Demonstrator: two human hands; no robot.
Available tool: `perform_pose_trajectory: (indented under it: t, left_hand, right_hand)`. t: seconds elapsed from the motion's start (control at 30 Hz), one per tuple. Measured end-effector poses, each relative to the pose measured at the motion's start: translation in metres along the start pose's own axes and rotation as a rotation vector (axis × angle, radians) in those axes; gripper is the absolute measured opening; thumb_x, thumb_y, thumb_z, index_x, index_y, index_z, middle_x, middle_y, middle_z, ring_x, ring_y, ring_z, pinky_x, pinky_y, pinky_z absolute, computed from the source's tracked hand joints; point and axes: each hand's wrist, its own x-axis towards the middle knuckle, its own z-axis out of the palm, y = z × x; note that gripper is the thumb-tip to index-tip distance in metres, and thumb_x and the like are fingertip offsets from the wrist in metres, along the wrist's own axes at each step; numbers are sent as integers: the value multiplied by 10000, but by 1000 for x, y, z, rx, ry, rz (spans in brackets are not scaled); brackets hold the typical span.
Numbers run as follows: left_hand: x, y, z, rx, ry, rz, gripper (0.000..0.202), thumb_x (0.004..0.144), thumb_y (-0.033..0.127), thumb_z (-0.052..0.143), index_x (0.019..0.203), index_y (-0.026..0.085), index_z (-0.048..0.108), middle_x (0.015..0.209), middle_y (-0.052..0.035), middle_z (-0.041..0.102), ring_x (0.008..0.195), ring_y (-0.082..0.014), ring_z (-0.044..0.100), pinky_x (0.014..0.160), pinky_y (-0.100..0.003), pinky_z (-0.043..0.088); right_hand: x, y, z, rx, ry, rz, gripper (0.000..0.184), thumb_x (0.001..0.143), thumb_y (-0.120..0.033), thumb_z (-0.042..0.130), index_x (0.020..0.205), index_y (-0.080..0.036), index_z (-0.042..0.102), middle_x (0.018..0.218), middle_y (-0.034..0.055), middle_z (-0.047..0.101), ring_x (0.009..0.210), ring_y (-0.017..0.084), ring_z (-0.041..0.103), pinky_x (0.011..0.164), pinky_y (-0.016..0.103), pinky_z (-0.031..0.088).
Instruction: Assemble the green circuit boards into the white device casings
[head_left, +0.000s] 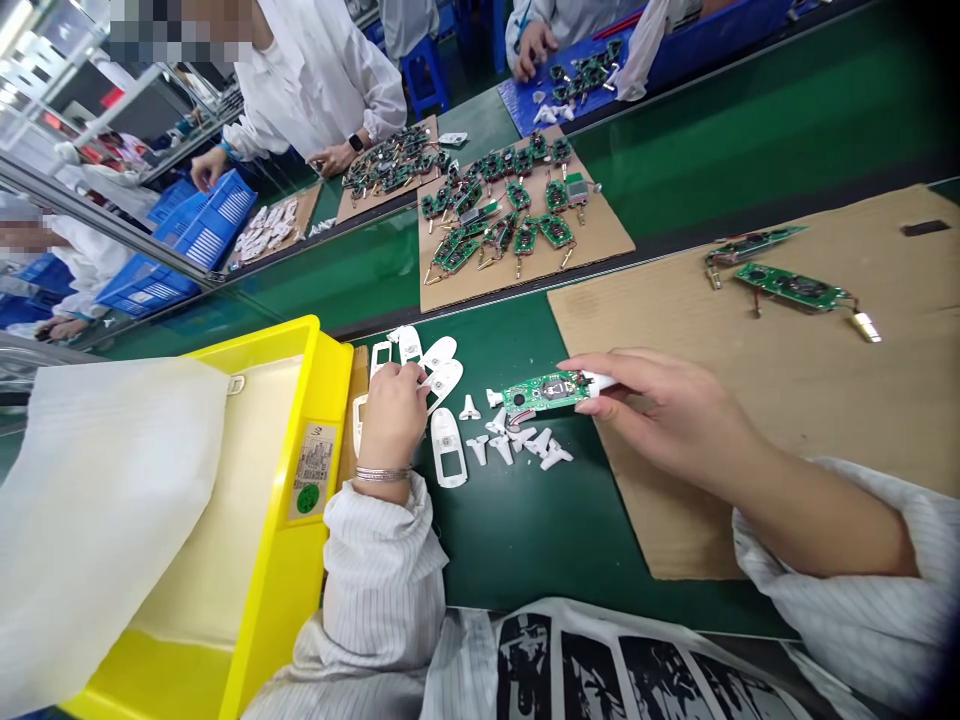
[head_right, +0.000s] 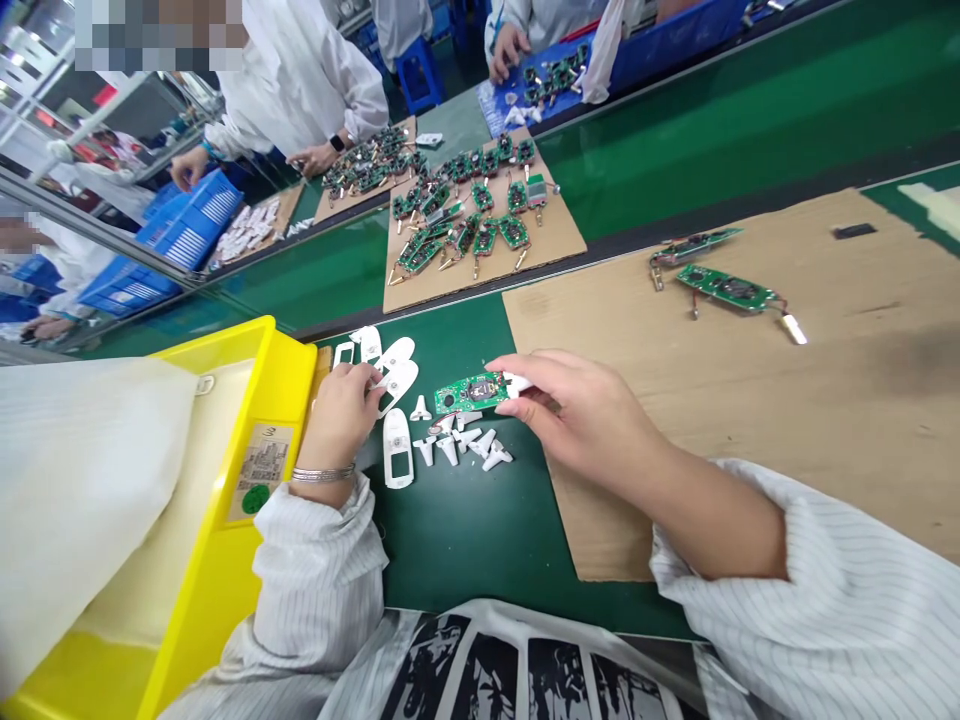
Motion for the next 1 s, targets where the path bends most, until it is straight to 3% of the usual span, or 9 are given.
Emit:
perform_pose_trajectory:
  t: [0.17, 0.27, 0.37, 0.47, 0.57, 0.67, 0.8, 0.9, 1.0]
  left_hand:
    - [-1, 1, -5, -234, 173, -72, 127, 898, 185, 471, 936, 155, 588, 917, -115, 657, 886, -262, 624, 791, -382, 488]
    - [-6, 11, -8, -747, 207, -142, 220, 907, 289, 502, 1077, 159, 556, 853, -73, 674, 733, -199, 657, 678, -324, 520]
    - [-15, 33, -10, -1346, -70, -98, 375, 862, 338, 589, 1193, 167, 549, 815, -39, 680, 576, -135, 630, 537, -248, 517]
    - [-24, 57, -12, -1680, -398, -85, 336, 795, 294, 658, 1095, 150, 613, 731, -24, 673, 502, -117, 602, 437, -197, 474]
    - [-28, 70, -14, -1832, -608, -75, 279, 779, 255, 640, 1028, 133, 612, 680, -36, 680, 462, -129, 600, 405, -194, 463]
    - [-28, 71, -13, -1923, -682, -58, 313, 775, 269, 612, 1044, 109, 613, 720, -71, 697, 507, -176, 645, 408, -224, 490]
    - [-28, 69, -8, -1946, -758, -65, 390, 840, 406, 568, 1069, 96, 620, 775, -107, 706, 551, -217, 671, 415, -270, 518]
    - [-29, 72, -5, -1908, -753, -80, 343, 828, 359, 628, 1056, 103, 634, 638, -51, 662, 471, -152, 611, 403, -218, 486]
    - [-29, 75, -4, -1941, -620, -96, 302, 789, 266, 686, 1048, 118, 641, 637, -17, 646, 496, -104, 594, 453, -178, 494]
  right_hand:
    - [0, 1, -1, -11, 9, -18, 215, 932, -216, 573, 1117, -139, 651, 983, 82, 725, 771, 173, 672, 681, 266, 530]
    - [1, -1, -2, 7, 14, -41, 217, 937, -206, 564, 1131, -148, 642, 1009, 87, 719, 838, 184, 677, 726, 269, 536]
    - [1, -2, -2, 84, 6, -90, 228, 946, -203, 549, 1157, -168, 630, 1004, 85, 702, 898, 191, 664, 792, 277, 539]
    - [0, -2, 0, 176, 4, -137, 238, 951, -220, 543, 1168, -175, 629, 1130, 126, 624, 1037, 224, 623, 901, 334, 529]
    - [-1, -1, 1, 214, -20, -128, 242, 958, -209, 521, 1172, -175, 628, 1303, 153, 517, 1127, 240, 593, 965, 378, 515]
    - [0, -1, 1, 209, -67, -137, 261, 954, -191, 526, 1202, -185, 610, 1261, 126, 575, 1160, 233, 578, 984, 364, 505]
    - [1, -2, 1, 247, -136, -169, 244, 958, -205, 531, 1188, -198, 611, 1158, 89, 638, 1086, 194, 612, 940, 296, 522]
    - [2, -1, 0, 244, -92, -125, 245, 956, -245, 547, 1185, -201, 621, 1165, 89, 643, 1102, 203, 611, 964, 316, 512]
    - [2, 2, -2, 218, 54, -23, 252, 938, -252, 581, 1182, -230, 639, 1179, 86, 638, 1131, 229, 601, 994, 369, 498]
